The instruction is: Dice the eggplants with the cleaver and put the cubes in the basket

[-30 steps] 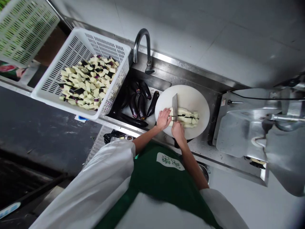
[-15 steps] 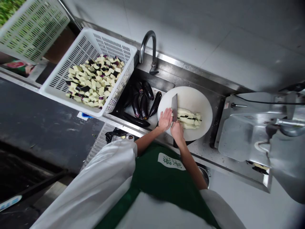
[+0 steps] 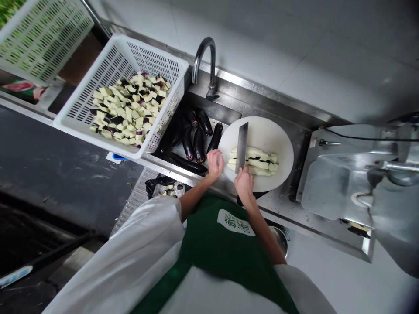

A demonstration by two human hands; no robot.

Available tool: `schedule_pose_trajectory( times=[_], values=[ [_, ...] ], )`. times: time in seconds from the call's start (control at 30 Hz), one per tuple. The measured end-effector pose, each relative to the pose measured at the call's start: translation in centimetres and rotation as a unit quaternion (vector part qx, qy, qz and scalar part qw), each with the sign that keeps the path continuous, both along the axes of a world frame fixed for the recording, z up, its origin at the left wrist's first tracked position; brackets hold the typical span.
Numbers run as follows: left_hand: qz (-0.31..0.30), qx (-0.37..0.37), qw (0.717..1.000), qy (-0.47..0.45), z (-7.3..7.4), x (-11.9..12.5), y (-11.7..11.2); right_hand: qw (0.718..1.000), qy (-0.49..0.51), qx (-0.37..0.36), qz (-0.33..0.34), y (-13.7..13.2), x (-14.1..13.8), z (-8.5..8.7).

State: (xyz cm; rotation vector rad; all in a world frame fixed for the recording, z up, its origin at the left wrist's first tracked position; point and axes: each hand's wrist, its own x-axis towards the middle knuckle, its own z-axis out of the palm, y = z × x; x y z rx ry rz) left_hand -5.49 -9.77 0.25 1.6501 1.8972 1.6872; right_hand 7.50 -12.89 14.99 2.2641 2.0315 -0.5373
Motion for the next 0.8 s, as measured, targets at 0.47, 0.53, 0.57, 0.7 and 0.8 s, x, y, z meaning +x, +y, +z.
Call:
schedule_pose_trajectory(
  times=[0.47,0.53,0.57,0.7,0.8],
  values=[
    [-0.193,-0.118,0.964,0.138,-1.8,1.6,2.6,1.0,-0.017,-0.002,0.016,0.3,-1.3,-3.7],
    [-0.192,-0.106,0.966,0.138,-1.9,1.6,2.6,1.0,-0.02,0.003,0.015,0.4,-1.3,-4.4],
    [-0.193,-0.102,0.966,0.136,-1.9,1.7,2.5,1.0,-0.02,0.005,0.015,0.5,-1.3,-4.8],
    [-0.19,-0.086,0.971,0.12,-2.2,1.8,2.5,1.0,-0.01,0.016,0.024,1.6,-1.5,-5.7],
    [-0.195,-0.073,0.973,0.102,-2.7,1.9,2.6,0.999,-0.001,0.024,0.026,3.4,-2.0,-5.7]
  ],
)
